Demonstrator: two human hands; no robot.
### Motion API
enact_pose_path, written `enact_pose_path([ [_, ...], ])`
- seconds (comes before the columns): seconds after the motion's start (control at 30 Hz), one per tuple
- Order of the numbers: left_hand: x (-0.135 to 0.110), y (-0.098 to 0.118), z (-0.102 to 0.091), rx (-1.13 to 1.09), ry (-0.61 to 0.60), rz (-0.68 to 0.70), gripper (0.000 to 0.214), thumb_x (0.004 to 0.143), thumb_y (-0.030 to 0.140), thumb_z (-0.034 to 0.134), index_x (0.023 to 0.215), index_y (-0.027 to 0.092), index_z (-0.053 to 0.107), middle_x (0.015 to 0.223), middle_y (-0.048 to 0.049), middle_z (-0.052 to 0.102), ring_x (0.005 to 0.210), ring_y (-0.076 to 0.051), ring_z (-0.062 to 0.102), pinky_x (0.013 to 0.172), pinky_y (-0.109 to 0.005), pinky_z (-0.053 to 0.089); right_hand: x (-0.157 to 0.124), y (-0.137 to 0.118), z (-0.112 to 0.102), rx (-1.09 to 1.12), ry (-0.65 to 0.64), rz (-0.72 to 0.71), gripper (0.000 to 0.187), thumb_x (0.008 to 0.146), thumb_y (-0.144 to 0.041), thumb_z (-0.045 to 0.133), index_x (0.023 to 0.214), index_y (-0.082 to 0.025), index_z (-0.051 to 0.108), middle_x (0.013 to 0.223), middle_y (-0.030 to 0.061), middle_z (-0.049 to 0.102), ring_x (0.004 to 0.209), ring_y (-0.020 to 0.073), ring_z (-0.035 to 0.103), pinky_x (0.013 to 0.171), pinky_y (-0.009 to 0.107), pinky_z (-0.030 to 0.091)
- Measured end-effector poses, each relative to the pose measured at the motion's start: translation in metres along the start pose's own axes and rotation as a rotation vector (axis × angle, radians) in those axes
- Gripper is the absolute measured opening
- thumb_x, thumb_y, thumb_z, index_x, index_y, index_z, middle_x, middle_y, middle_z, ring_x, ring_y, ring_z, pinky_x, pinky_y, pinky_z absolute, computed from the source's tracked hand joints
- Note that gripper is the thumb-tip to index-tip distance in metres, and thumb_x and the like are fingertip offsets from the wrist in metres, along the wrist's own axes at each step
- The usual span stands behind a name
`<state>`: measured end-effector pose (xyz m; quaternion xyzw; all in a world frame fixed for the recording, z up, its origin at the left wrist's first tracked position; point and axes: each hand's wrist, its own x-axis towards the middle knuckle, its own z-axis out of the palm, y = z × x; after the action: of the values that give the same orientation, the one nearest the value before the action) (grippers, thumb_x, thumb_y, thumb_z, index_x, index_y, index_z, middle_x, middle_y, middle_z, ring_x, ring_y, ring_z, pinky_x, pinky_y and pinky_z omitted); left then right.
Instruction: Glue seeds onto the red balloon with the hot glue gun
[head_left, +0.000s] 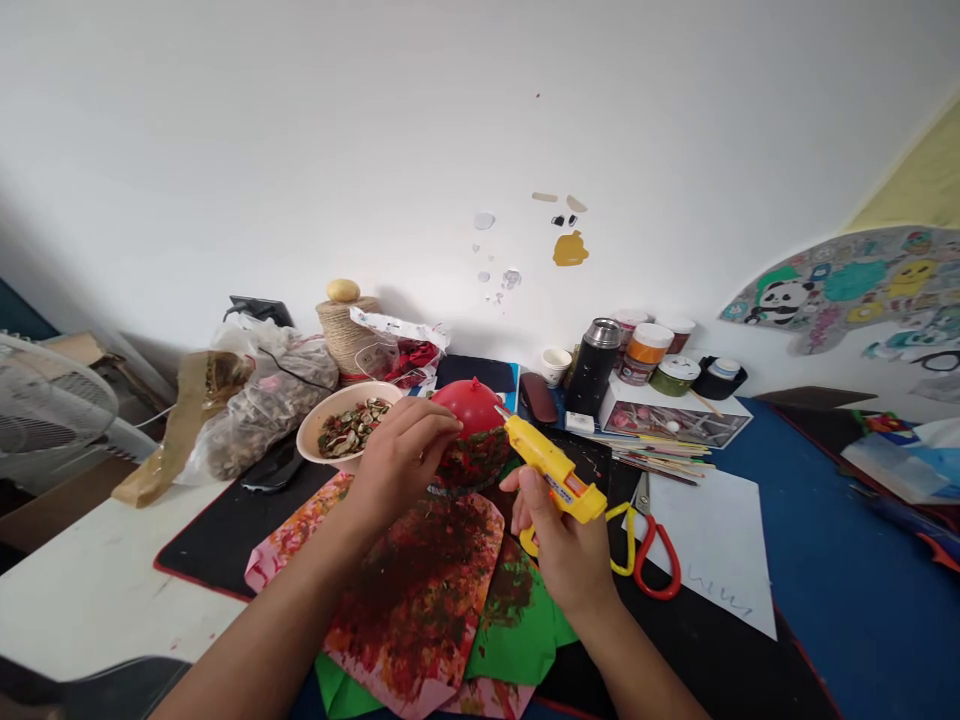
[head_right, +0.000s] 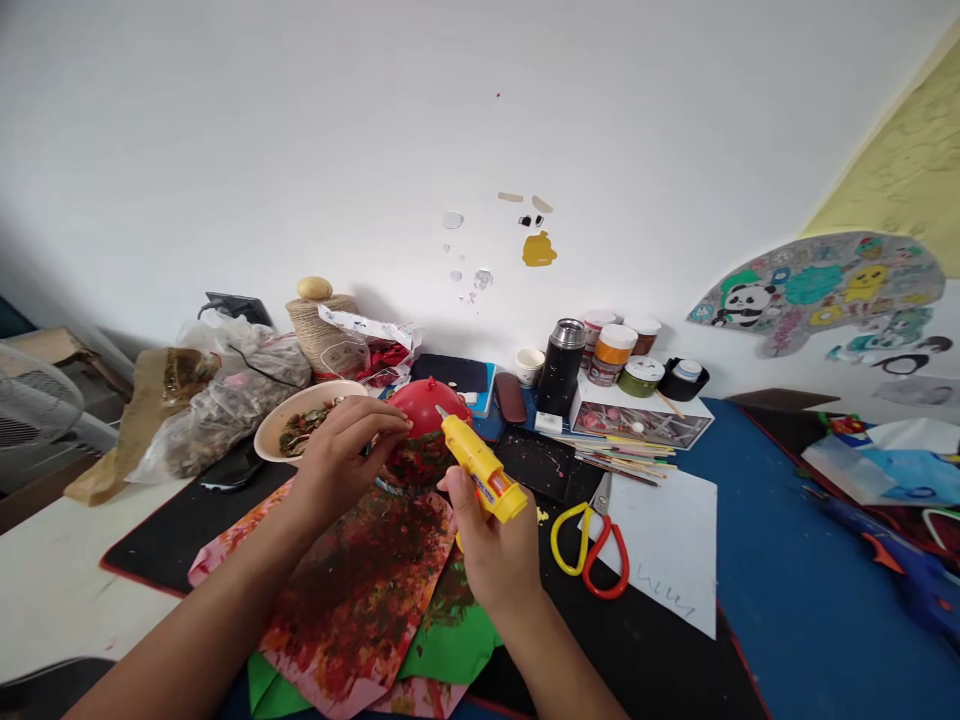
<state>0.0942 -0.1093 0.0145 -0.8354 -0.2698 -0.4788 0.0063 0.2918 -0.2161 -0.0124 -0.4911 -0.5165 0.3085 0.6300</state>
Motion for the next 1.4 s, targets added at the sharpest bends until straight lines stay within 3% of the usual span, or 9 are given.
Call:
enact_pose_path([
  [0.27,-0.001,-0.002,0.001,0.039,-0.053,0.047,0.017,0.106,0.016,0.063,0.104,0.024,0.078,0.103,-0.0079,0.083,0.096,-0.023,0.073,0.09,-0.037,0.056,0.0,-0.008,0.0,-0.036,-0.052,-0.04,0.055,0.106,-0.066,0.063,0.087,-0.018,0.081,0.057,-0.0017,0.059,0.049,0.0141,0.055,0.049,0.025,0.044],
  [0.5,-0.003,-0.006,0.001,-0.027,-0.113,-0.004,0.021,0.105,0.017,0.063,0.107,0.026,0.082,0.106,-0.0089,0.083,0.097,-0.024,0.074,0.091,-0.039,0.058,-0.001,-0.013,0.0,-0.065,-0.075,-0.057,0.056,0.107,-0.066,0.061,0.08,-0.019,0.076,0.057,-0.0018,0.058,0.05,0.0138,0.052,0.048,0.024,0.043],
  [0.67,-0.005,-0.005,0.002,-0.047,-0.091,0.001,0.023,0.105,0.015,0.061,0.111,0.026,0.082,0.105,-0.0086,0.083,0.096,-0.024,0.075,0.09,-0.038,0.059,0.0,-0.012,0.001,-0.084,-0.089,-0.038,0.057,0.107,-0.066,0.059,0.08,-0.019,0.075,0.058,-0.0019,0.057,0.051,0.0146,0.053,0.05,0.025,0.045],
  [0.87,-0.006,-0.005,0.004,-0.066,-0.057,-0.097,0.022,0.103,0.018,0.065,0.115,0.027,0.082,0.112,-0.0089,0.083,0.103,-0.025,0.077,0.094,-0.037,0.06,-0.002,-0.01,0.001,-0.094,-0.095,-0.058,0.053,0.107,-0.063,0.061,0.081,-0.019,0.076,0.061,-0.0017,0.056,0.053,0.0145,0.053,0.051,0.025,0.044],
  [1.4,-0.008,-0.005,0.0,0.022,-0.071,0.038,0.02,0.106,0.013,0.062,0.113,0.022,0.078,0.113,-0.0085,0.08,0.102,-0.022,0.074,0.091,-0.034,0.058,-0.001,-0.013,0.002,-0.183,-0.102,-0.131,0.045,0.108,-0.051,0.062,0.078,-0.02,0.074,0.064,0.0003,0.063,0.056,0.0154,0.058,0.055,0.026,0.046],
])
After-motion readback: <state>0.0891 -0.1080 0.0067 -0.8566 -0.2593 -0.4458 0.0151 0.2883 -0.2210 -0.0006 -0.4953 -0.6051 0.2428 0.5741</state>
